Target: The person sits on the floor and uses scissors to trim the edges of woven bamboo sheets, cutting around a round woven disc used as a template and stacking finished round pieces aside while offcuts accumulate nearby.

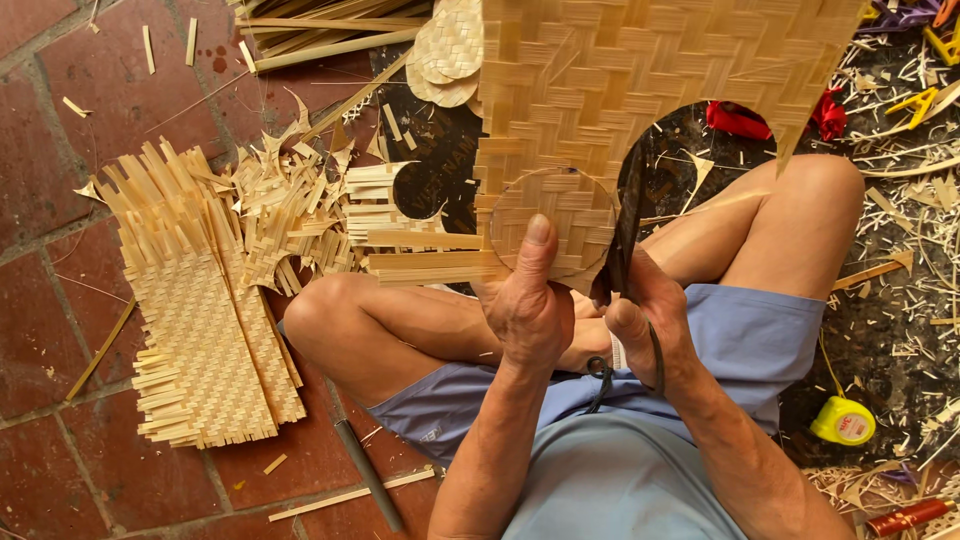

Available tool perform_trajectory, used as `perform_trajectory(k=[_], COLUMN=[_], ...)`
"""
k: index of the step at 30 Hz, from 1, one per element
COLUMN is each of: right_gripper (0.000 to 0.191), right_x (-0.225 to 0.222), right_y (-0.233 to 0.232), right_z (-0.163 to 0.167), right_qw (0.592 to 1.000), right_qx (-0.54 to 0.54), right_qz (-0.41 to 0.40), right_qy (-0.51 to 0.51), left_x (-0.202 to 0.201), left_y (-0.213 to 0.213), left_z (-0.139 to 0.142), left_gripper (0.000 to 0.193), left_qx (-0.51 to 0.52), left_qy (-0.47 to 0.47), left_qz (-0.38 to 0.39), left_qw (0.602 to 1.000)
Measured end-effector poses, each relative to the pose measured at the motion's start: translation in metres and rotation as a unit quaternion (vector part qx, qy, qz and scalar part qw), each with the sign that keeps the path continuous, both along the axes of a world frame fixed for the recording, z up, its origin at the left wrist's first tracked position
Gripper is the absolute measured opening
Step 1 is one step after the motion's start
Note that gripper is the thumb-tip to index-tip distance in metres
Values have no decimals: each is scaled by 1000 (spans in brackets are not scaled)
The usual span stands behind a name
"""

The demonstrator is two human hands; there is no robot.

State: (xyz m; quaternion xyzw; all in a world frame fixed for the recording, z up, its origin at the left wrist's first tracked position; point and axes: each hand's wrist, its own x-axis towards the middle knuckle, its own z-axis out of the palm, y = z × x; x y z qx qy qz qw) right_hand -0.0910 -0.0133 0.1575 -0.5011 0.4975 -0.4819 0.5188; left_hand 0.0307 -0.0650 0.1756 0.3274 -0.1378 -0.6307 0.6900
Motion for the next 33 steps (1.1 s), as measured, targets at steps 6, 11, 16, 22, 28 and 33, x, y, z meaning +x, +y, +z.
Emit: perform_trajectory(k=[6, 11, 16, 22, 28, 33], right_gripper=[85, 76, 77, 73, 78, 78], right_x=[1, 1, -1, -10, -15, -19], right_y=[3, 5, -3, -6, -9, -6], right_z=[-8, -11, -6, 1, 0, 3], right_qw=[1000, 998, 999, 998, 998, 997], right_qx=[23, 49, -12, 42, 26, 58], right_qz=[-14, -22, 10, 28, 51, 59], right_qy=[-5, 18, -41, 40, 16, 1], left_x=[0, 6, 11, 24, 28, 28], left_y=[2, 2, 0, -1, 0, 1], left_z=[-4, -8, -6, -1, 0, 1], left_gripper=[45, 42, 39, 40, 40, 40], left_qx=[-10, -13, -31, -38, -40, -31], left_qy=[-17, -21, -71, -102, -104, -83], left_qz=[-1, -24, -41, -75, -110, -107], left_qw=[1000, 999, 996, 991, 988, 990])
